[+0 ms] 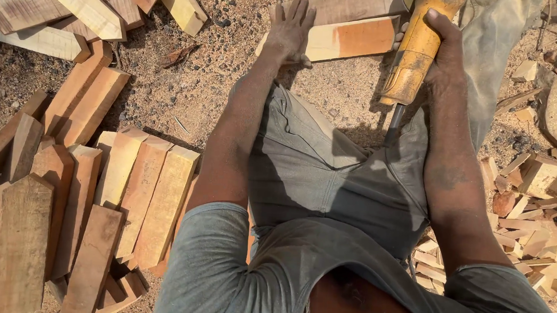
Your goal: The person holds wood pieces against the rotating disc of a powered tool to smooth their edges, handling them one at a time and placing them on the ground near other finished pieces.
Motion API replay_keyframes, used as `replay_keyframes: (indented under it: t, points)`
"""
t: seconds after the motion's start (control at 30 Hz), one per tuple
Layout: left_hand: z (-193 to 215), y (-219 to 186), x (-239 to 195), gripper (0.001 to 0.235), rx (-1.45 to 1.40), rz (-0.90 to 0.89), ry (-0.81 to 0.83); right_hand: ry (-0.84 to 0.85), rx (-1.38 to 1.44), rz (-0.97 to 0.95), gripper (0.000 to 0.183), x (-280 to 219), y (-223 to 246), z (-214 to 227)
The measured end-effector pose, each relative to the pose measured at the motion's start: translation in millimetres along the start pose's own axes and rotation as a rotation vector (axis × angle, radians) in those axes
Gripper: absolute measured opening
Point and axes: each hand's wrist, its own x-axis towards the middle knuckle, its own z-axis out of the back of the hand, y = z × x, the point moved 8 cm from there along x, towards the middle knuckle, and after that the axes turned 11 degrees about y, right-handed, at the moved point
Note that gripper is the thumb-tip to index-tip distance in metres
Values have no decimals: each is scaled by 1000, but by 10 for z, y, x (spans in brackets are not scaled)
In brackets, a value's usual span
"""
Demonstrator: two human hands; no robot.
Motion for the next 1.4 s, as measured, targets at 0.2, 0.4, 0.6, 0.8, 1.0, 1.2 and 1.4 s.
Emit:
replay_keyframes:
  t: [0.2, 0.4, 0.6, 0.8, 1.0, 1.2, 1.4]
  points:
    - [-12, -186, -86, 111, 270, -210, -307, 14, 119, -6, 57, 35, -71, 73]
    - [-66, -459, -61, 81, 435, -178, -295, 40, 212, 26, 52, 23, -69, 129]
    - [-173, -341, 123, 49, 354, -180, -397, 37, 107, 16, 59, 68, -12, 141]
    - [127, -88, -94, 80, 53, -309, -521, 34, 59, 54, 64, 23, 74, 135]
    - [-133, 457, 353, 109, -446, -153, -370, -12, 10, 45, 66, 24, 40, -2]
    - [-243, 605, 175, 139, -286, 160, -148, -27, -161, -25, 58, 218, -114, -18]
    - [-441, 702, 186, 123, -245, 312, -1, -8, -251, -133, 57, 531, -333, -93]
